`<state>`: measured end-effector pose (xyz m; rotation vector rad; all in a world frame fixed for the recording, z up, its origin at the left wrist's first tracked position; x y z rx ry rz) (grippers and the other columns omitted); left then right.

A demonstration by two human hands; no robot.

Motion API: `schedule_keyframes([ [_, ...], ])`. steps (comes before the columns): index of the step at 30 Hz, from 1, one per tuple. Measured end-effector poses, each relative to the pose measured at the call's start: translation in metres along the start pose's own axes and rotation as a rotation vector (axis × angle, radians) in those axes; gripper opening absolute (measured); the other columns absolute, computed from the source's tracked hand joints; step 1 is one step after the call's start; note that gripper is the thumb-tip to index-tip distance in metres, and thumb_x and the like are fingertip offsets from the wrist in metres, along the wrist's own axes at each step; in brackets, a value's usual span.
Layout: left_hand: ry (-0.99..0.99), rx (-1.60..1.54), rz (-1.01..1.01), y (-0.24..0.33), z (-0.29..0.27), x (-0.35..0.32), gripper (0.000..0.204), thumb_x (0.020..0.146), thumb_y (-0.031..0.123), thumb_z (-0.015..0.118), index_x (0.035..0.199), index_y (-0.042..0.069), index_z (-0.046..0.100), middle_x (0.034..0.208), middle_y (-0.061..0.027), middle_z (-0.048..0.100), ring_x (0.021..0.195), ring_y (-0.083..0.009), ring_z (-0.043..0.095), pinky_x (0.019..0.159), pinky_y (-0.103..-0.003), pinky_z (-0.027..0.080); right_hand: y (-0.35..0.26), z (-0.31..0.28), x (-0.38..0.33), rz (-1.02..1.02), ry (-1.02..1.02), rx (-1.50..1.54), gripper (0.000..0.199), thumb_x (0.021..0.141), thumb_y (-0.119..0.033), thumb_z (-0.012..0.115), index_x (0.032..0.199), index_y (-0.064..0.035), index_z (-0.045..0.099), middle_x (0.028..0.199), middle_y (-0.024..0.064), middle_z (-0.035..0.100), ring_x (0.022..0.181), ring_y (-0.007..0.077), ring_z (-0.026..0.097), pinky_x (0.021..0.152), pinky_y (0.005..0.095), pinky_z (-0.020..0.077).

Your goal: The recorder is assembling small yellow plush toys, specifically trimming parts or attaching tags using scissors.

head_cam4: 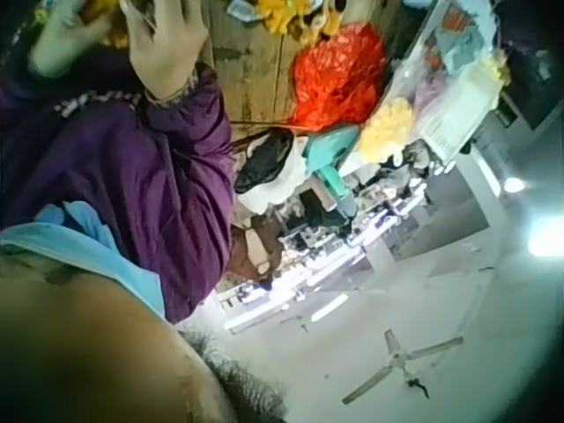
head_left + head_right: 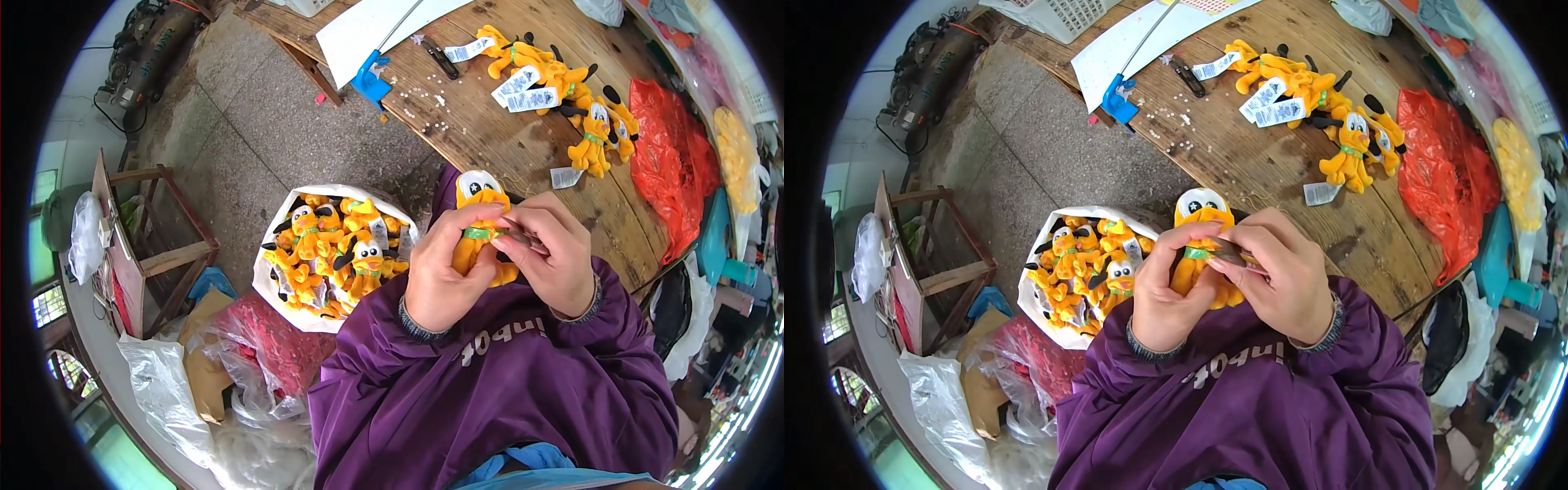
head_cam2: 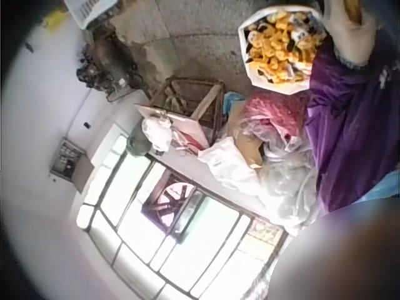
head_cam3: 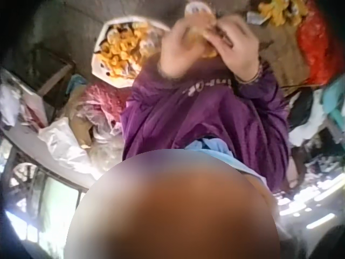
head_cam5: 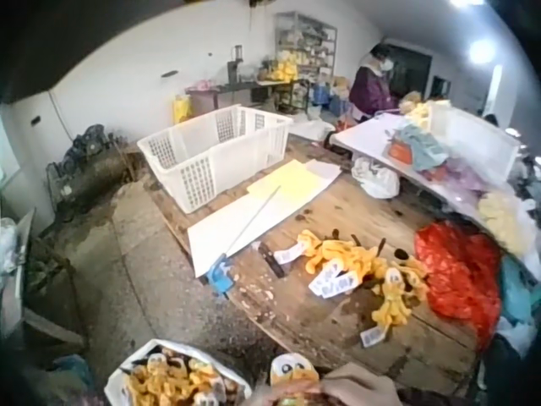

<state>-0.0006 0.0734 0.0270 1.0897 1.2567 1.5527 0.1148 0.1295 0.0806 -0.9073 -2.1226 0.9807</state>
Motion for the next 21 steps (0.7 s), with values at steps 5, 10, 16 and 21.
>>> schedule_keyframes([
  [5,-0.006,0.32,0.022,0.011,0.0,0.003,0.052,0.068,-0.013,0.061,0.118,0.003,0.061,0.106,-0.0105,0.066,0.083,-0.0199,0.062,0.075,-0.027,0.051,-0.004,0.004,0.001,-0.017,0.043,-0.107,0.021,0.075,0.003,0.07,0.096,0.0011,0.065,0.089,0.0067,0.06,0.059,0.013,0.046,0.053,0.0225,0.0367],
  [10,-0.032,0.326,0.016,0.011,0.0,0.004,0.052,0.069,-0.012,0.06,0.119,0.004,0.061,0.106,-0.0104,0.065,0.084,-0.021,0.062,0.075,-0.028,0.051,-0.019,0.013,0.0,-0.22,-0.038,-0.357,0.034,0.065,0.007,0.067,0.098,-0.0022,0.065,0.085,0.0046,0.058,0.059,0.014,0.05,0.052,0.0241,0.0393],
  [16,-0.038,0.031,-0.142,-0.008,-0.006,-0.002,0.051,0.07,-0.01,0.061,0.118,0.005,0.061,0.104,-0.0106,0.065,0.084,-0.0221,0.062,0.075,-0.027,0.051,0.009,0.002,-0.001,0.159,-0.033,0.151,0.028,0.067,0.005,0.066,0.094,-0.0007,0.064,0.086,0.005,0.058,0.058,0.0141,0.05,0.052,0.0238,0.0391],
  [21,-0.026,-0.075,-0.225,-0.015,-0.007,-0.002,0.05,0.071,-0.01,0.061,0.119,0.005,0.061,0.104,-0.0109,0.065,0.084,-0.0225,0.062,0.075,-0.027,0.051,0.037,0.008,-0.008,0.481,-0.081,0.396,0.02,0.072,0.004,0.067,0.091,-0.0004,0.062,0.087,0.0054,0.058,0.059,0.0133,0.049,0.053,0.0235,0.0379],
])
Point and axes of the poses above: each hand's wrist, its own x-axis towards the middle knuckle, its own z-axis out of the palm, y = z × x, the point moved 9 cm from there along x, towards the middle knuckle
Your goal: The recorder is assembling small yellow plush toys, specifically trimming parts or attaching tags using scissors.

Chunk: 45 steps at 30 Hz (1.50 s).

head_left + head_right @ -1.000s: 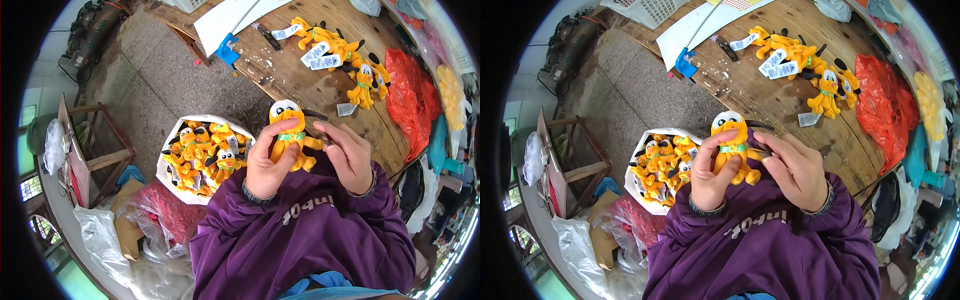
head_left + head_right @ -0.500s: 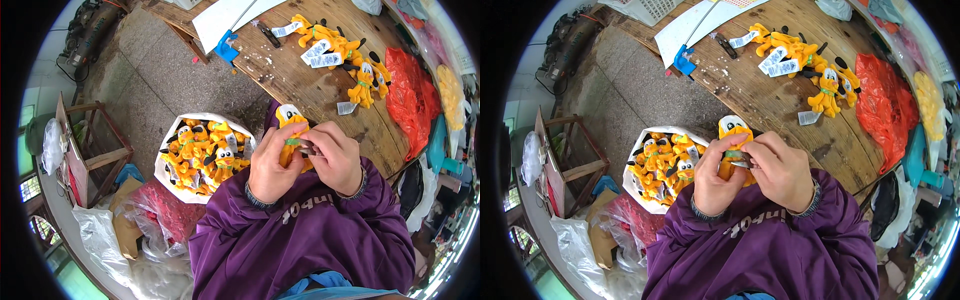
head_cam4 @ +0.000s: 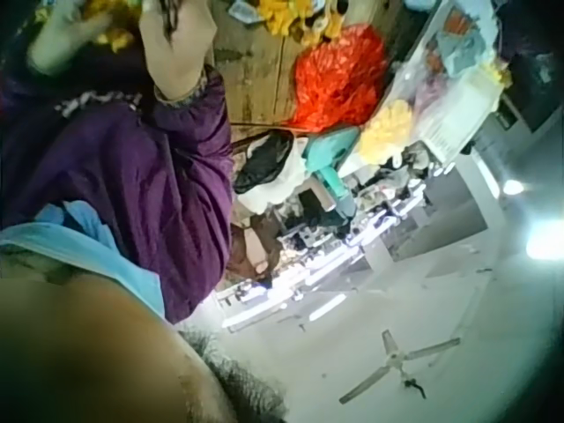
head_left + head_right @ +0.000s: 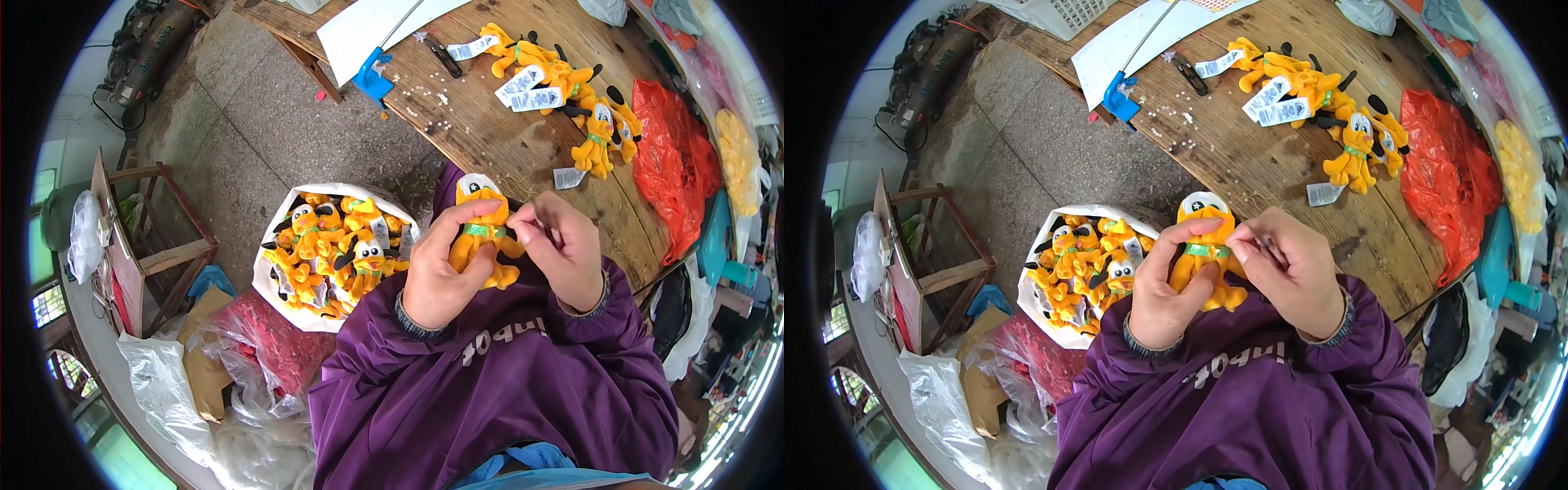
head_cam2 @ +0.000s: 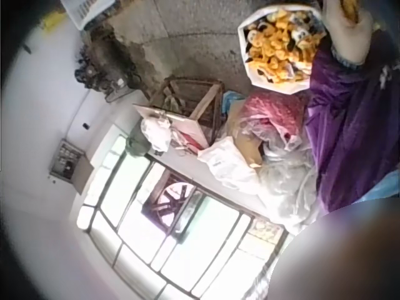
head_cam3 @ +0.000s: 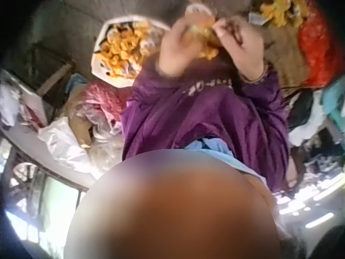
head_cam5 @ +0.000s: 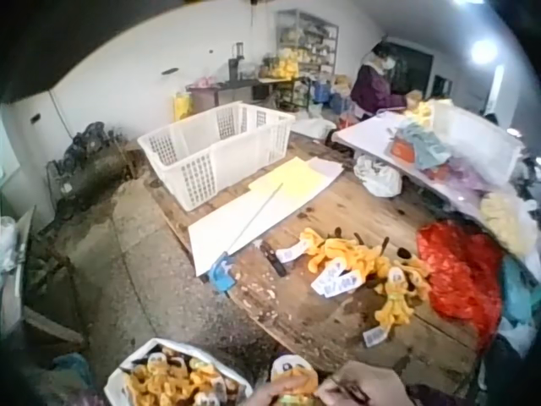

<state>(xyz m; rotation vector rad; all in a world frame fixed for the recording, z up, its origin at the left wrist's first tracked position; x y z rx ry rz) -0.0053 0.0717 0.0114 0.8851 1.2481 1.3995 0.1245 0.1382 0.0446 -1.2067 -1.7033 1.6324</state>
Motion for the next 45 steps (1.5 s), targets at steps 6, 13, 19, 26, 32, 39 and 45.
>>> schedule_keyframes([
  [6,-0.006,0.273,0.169,0.016,0.005,0.003,0.05,0.071,-0.01,0.06,0.118,0.004,0.061,0.105,-0.0113,0.065,0.082,-0.0223,0.062,0.075,-0.027,0.05,-0.026,0.013,0.0,-0.394,0.029,-0.338,0.012,0.081,0.0,0.065,0.092,0.0,0.062,0.087,0.0046,0.056,0.061,0.0123,0.044,0.055,0.0221,0.0348],
  [13,-0.039,0.166,-0.014,-0.003,0.002,0.0,0.047,0.074,-0.008,0.06,0.119,0.003,0.06,0.105,-0.0108,0.064,0.082,-0.02,0.061,0.074,-0.026,0.05,-0.019,0.012,0.002,-0.273,-0.12,-0.131,0.014,0.088,-0.007,0.059,0.098,0.0016,0.063,0.087,0.0048,0.054,0.065,0.0135,0.044,0.059,0.0236,0.0361],
  [19,-0.081,-0.042,0.01,0.003,0.005,0.002,0.042,0.081,-0.008,0.057,0.122,0.002,0.057,0.106,-0.0101,0.064,0.085,-0.0173,0.06,0.075,-0.025,0.048,-0.023,-0.005,0.0,-0.428,0.06,-0.209,0.017,0.086,-0.005,0.062,0.102,0.0014,0.063,0.085,0.0077,0.058,0.061,0.0146,0.047,0.055,0.0243,0.0379],
  [26,-0.03,-0.099,0.093,0.0,0.001,0.005,0.025,0.094,-0.004,0.052,0.117,0.003,0.053,0.102,-0.0066,0.06,0.08,-0.0108,0.054,0.071,-0.021,0.045,-0.038,0.001,-0.014,-0.389,0.049,-0.356,0.025,0.084,-0.007,0.065,0.108,-0.0006,0.064,0.079,0.0074,0.06,0.057,0.0156,0.049,0.054,0.0247,0.0399],
  [32,0.01,-0.139,0.026,-0.008,-0.003,0.003,0.015,0.097,0.0,0.051,0.112,0.004,0.05,0.096,-0.0037,0.054,0.075,-0.0082,0.047,0.067,-0.02,0.042,-0.037,0.003,-0.019,-0.393,0.11,-0.474,0.029,0.08,-0.008,0.07,0.108,-0.0017,0.066,0.078,0.0062,0.062,0.056,0.0174,0.052,0.052,0.0267,0.0419],
  [39,0.034,-0.06,0.029,-0.007,-0.003,0.002,0.014,0.098,0.0,0.05,0.111,0.004,0.049,0.092,-0.0026,0.051,0.073,-0.0081,0.046,0.066,-0.02,0.041,-0.042,0.009,-0.024,-0.526,0.161,-0.733,0.029,0.075,-0.008,0.074,0.103,-0.0026,0.068,0.077,0.0043,0.061,0.055,0.0179,0.052,0.05,0.0276,0.0422],
  [45,0.006,0.001,0.028,-0.008,-0.003,0.002,0.012,0.098,0.002,0.05,0.11,0.004,0.048,0.091,-0.0019,0.05,0.071,-0.0078,0.044,0.064,-0.02,0.039,-0.046,0.014,-0.027,-0.604,0.212,-0.854,0.03,0.073,-0.006,0.075,0.102,-0.0008,0.068,0.076,0.0075,0.061,0.056,0.021,0.053,0.05,0.0291,0.0427],
])
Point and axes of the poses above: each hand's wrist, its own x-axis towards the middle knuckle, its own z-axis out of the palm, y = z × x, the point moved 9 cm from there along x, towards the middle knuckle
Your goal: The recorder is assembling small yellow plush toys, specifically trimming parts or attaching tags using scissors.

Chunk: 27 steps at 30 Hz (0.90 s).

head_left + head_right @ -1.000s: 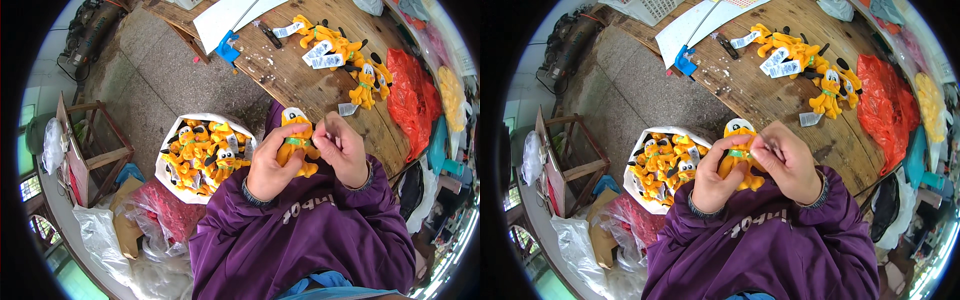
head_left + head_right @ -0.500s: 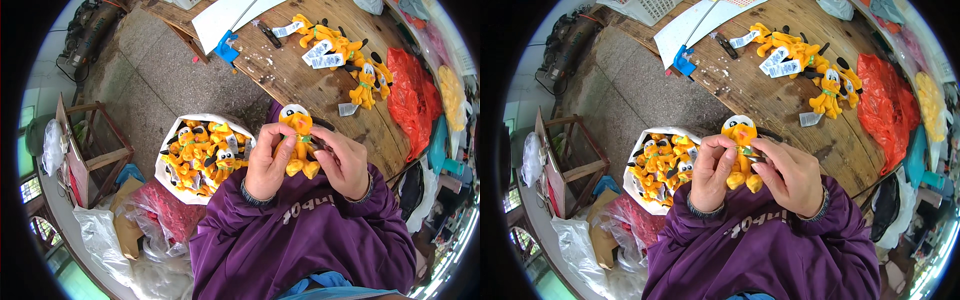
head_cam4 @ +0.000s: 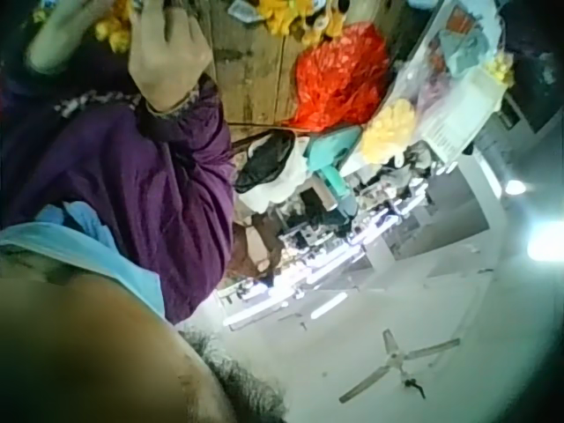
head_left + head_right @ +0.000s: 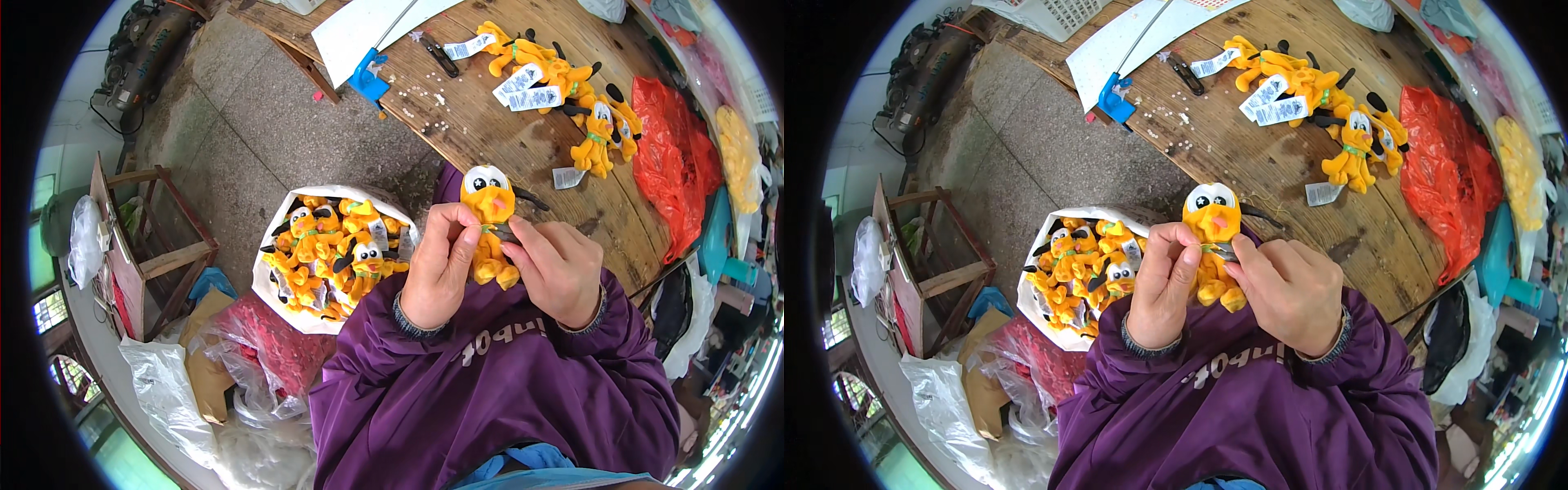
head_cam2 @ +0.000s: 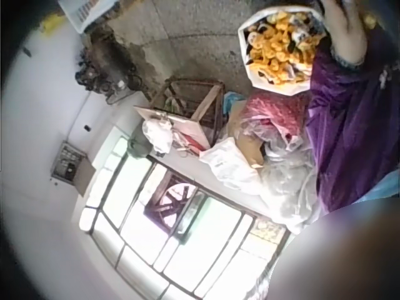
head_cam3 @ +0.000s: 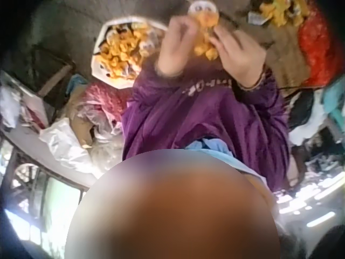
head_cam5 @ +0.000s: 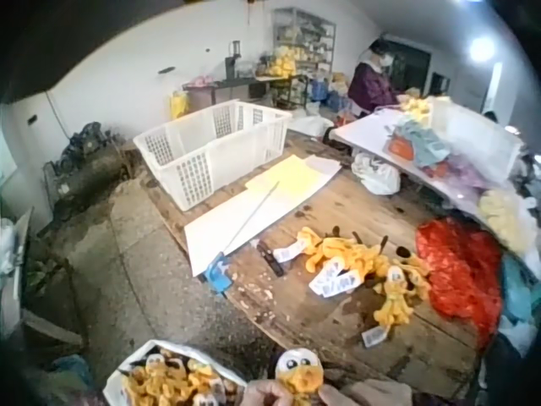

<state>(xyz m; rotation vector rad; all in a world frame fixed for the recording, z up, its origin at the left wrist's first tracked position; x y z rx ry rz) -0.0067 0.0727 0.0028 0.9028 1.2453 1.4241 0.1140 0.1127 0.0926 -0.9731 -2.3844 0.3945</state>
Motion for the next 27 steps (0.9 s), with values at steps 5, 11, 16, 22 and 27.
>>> schedule_keyframes([
  [5,-0.054,-0.03,-0.055,0.0,0.002,-0.001,0.011,0.099,0.003,0.049,0.109,0.005,0.048,0.088,-0.0007,0.049,0.069,-0.0075,0.043,0.063,-0.019,0.037,0.002,0.002,-0.001,-0.011,0.018,-0.044,0.029,0.073,-0.006,0.075,0.101,-0.0019,0.069,0.075,0.006,0.06,0.055,0.0196,0.052,0.049,0.0288,0.0418],
  [11,-0.143,-0.104,-0.127,-0.004,0.006,-0.002,0.009,0.099,0.004,0.048,0.108,0.006,0.048,0.084,0.0011,0.047,0.068,-0.0068,0.04,0.061,-0.019,0.035,0.004,0.003,-0.004,-0.059,0.065,-0.069,0.028,0.073,-0.008,0.075,0.1,-0.004,0.069,0.074,0.0013,0.056,0.053,0.0157,0.048,0.047,0.0268,0.0393],
  [16,-0.17,-0.194,-0.177,-0.009,0.007,-0.002,0.008,0.1,0.005,0.047,0.108,0.007,0.048,0.083,0.0017,0.046,0.068,-0.0066,0.039,0.06,-0.019,0.034,0.013,0.003,-0.003,0.012,0.049,0.047,0.027,0.074,-0.007,0.075,0.1,-0.0036,0.069,0.074,0.0014,0.057,0.053,0.0149,0.048,0.047,0.026,0.0391],
  [22,-0.167,-0.245,-0.195,-0.006,0.006,-0.002,0.009,0.1,0.005,0.048,0.108,0.007,0.048,0.085,0.0009,0.047,0.069,-0.0066,0.039,0.061,-0.018,0.034,0.035,0.006,-0.001,0.241,-0.01,0.385,0.023,0.079,-0.006,0.072,0.102,-0.0021,0.068,0.076,0.0019,0.059,0.055,0.0115,0.049,0.05,0.0235,0.0385],
  [27,-0.218,-0.123,-0.132,-0.005,0.008,-0.001,0.013,0.097,0.002,0.052,0.108,0.006,0.048,0.088,-0.0007,0.049,0.071,-0.0071,0.043,0.064,-0.019,0.037,0.066,0.004,0.009,0.314,0.071,0.525,0.023,0.086,-0.006,0.068,0.108,-0.001,0.066,0.078,0.0017,0.06,0.059,0.0085,0.05,0.052,0.021,0.0383],
])
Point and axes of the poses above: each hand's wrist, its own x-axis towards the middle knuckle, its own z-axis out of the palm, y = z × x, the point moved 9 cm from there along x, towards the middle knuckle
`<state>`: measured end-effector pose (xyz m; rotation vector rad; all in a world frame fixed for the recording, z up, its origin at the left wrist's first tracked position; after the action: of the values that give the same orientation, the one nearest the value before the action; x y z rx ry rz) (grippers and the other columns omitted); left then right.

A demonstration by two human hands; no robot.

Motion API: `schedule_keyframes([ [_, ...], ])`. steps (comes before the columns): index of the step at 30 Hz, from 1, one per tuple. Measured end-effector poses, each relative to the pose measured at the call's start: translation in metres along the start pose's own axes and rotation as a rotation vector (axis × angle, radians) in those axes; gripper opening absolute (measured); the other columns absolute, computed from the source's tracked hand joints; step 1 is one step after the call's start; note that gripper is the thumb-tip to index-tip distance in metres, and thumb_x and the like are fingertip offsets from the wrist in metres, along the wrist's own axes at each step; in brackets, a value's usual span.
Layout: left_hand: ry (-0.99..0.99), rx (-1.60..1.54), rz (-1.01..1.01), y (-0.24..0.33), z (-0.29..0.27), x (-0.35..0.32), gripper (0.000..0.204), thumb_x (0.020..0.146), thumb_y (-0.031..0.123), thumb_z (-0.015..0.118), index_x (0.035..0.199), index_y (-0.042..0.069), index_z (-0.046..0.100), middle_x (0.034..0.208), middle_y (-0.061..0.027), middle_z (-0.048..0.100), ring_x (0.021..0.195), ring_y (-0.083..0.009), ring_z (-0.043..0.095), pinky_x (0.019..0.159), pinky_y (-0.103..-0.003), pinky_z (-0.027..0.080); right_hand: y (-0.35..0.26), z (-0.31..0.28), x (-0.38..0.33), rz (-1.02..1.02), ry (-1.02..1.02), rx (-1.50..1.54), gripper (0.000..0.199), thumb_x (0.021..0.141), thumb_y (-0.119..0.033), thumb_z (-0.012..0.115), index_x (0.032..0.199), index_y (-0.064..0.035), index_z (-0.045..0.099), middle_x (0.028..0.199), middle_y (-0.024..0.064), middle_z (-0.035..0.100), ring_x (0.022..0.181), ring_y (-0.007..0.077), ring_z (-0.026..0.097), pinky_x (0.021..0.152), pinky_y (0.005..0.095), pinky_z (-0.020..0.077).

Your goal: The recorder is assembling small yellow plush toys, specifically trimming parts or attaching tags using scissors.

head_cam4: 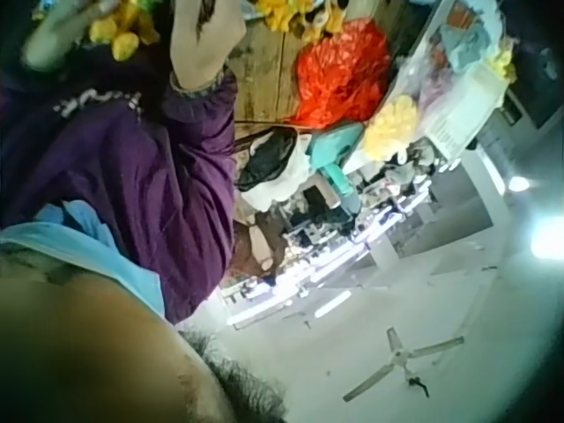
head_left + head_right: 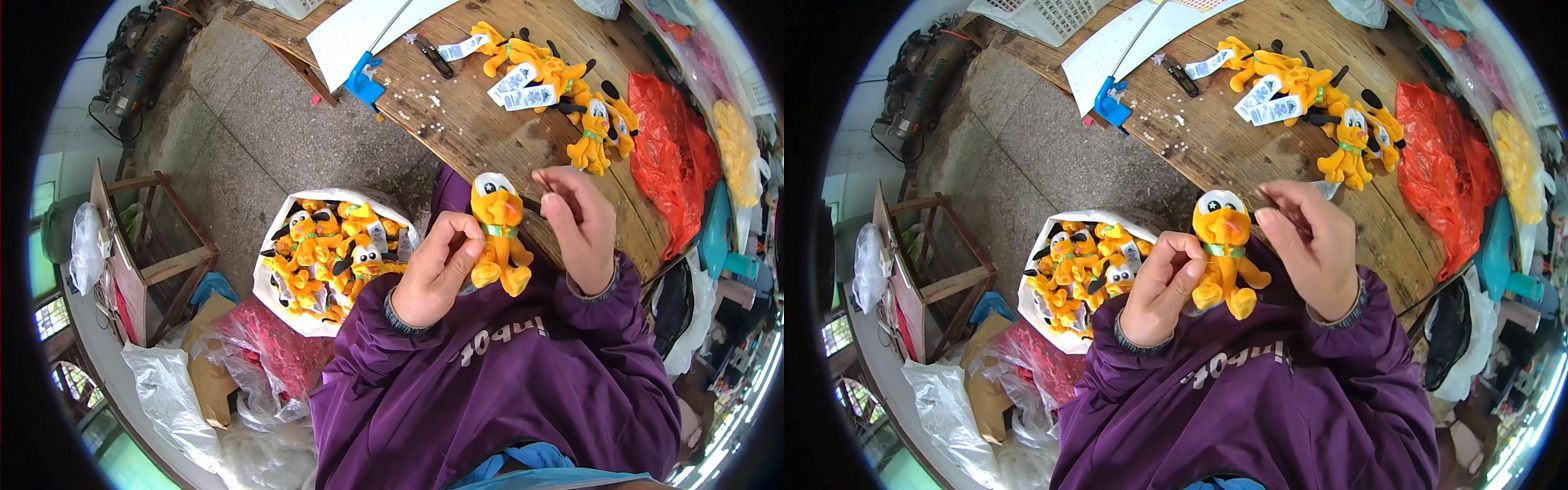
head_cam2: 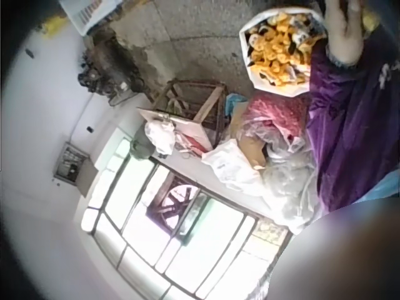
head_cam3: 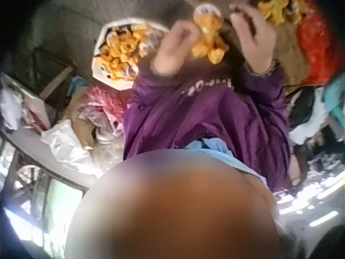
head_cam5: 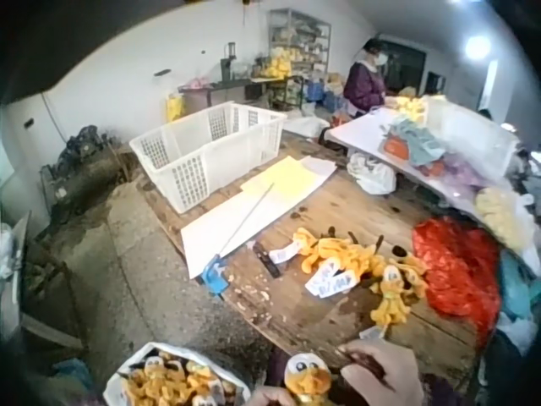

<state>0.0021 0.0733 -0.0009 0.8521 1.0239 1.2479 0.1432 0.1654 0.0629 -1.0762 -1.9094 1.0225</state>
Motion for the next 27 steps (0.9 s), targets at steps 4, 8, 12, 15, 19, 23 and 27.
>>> schedule_keyframes([
  [4,0.003,-0.02,0.011,0.005,0.005,0.0,0.019,0.092,-0.002,0.057,0.108,0.006,0.049,0.09,-0.0024,0.053,0.075,-0.0082,0.048,0.067,-0.02,0.041,0.019,0.018,0.014,0.178,-0.088,0.306,0.025,0.089,-0.007,0.065,0.113,0.0002,0.063,0.08,0.0015,0.06,0.059,0.0062,0.048,0.051,0.0184,0.0364],
  [8,0.034,-0.077,0.012,0.005,0.004,-0.002,0.026,0.088,-0.005,0.063,0.109,0.005,0.051,0.093,-0.0043,0.057,0.08,-0.0097,0.053,0.071,-0.022,0.044,0.034,0.04,0.006,0.416,-0.239,0.635,0.027,0.091,-0.008,0.063,0.116,0.0017,0.06,0.08,0.0016,0.06,0.056,0.004,0.045,0.047,0.0159,0.0331],
  [12,0.053,-0.057,0.032,0.0,-0.003,-0.004,0.032,0.083,-0.007,0.067,0.11,0.004,0.053,0.095,-0.0062,0.061,0.084,-0.0113,0.057,0.073,-0.023,0.046,0.044,0.048,-0.009,0.61,-0.328,0.793,0.028,0.092,-0.009,0.063,0.117,0.0033,0.058,0.08,0.002,0.06,0.052,0.0019,0.04,0.043,0.0138,0.0286],
  [15,0.02,0.134,0.232,0.01,-0.004,-0.005,0.033,0.082,-0.007,0.067,0.111,0.003,0.054,0.095,-0.0071,0.063,0.085,-0.0122,0.058,0.074,-0.022,0.046,0.037,0.047,-0.008,0.644,-0.228,0.89,0.027,0.092,-0.01,0.063,0.115,0.0037,0.058,0.076,0.0009,0.059,0.049,0.0005,0.037,0.04,0.0138,0.0242],
  [19,0.028,0.299,0.407,0.024,-0.002,-0.006,0.033,0.081,-0.01,0.065,0.11,0.003,0.054,0.099,-0.0097,0.062,0.087,-0.0147,0.058,0.078,-0.023,0.047,0.04,0.046,-0.01,0.687,-0.182,0.949,0.027,0.092,-0.011,0.062,0.114,0.0034,0.059,0.073,-0.0003,0.058,0.048,0.0,0.036,0.039,0.0145,0.0226],
  [23,0.077,0.268,0.426,0.027,-0.004,-0.009,0.032,0.082,-0.011,0.062,0.109,0.002,0.054,0.103,-0.011,0.061,0.087,-0.0164,0.058,0.08,-0.024,0.047,0.043,0.045,-0.01,0.7,-0.157,0.932,0.026,0.093,-0.012,0.062,0.114,0.0026,0.06,0.07,-0.0015,0.056,0.048,0.0,0.035,0.039,0.0151,0.0222],
  [27,0.16,-0.132,0.154,0.002,-0.013,-0.007,0.028,0.086,-0.007,0.06,0.112,0.003,0.054,0.102,-0.0083,0.062,0.082,-0.0148,0.059,0.075,-0.025,0.049,0.044,0.039,-0.006,0.644,-0.121,0.796,0.025,0.091,-0.011,0.062,0.112,0.0015,0.062,0.067,-0.0027,0.053,0.047,0.0002,0.033,0.04,0.0148,0.0213],
])
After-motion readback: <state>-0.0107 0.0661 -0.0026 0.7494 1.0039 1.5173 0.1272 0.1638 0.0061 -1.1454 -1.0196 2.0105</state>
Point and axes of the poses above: each hand's wrist, its own x-axis towards the middle knuckle, its own z-axis out of the palm, y = z × x, the point moved 9 cm from there along x, towards the middle knuckle
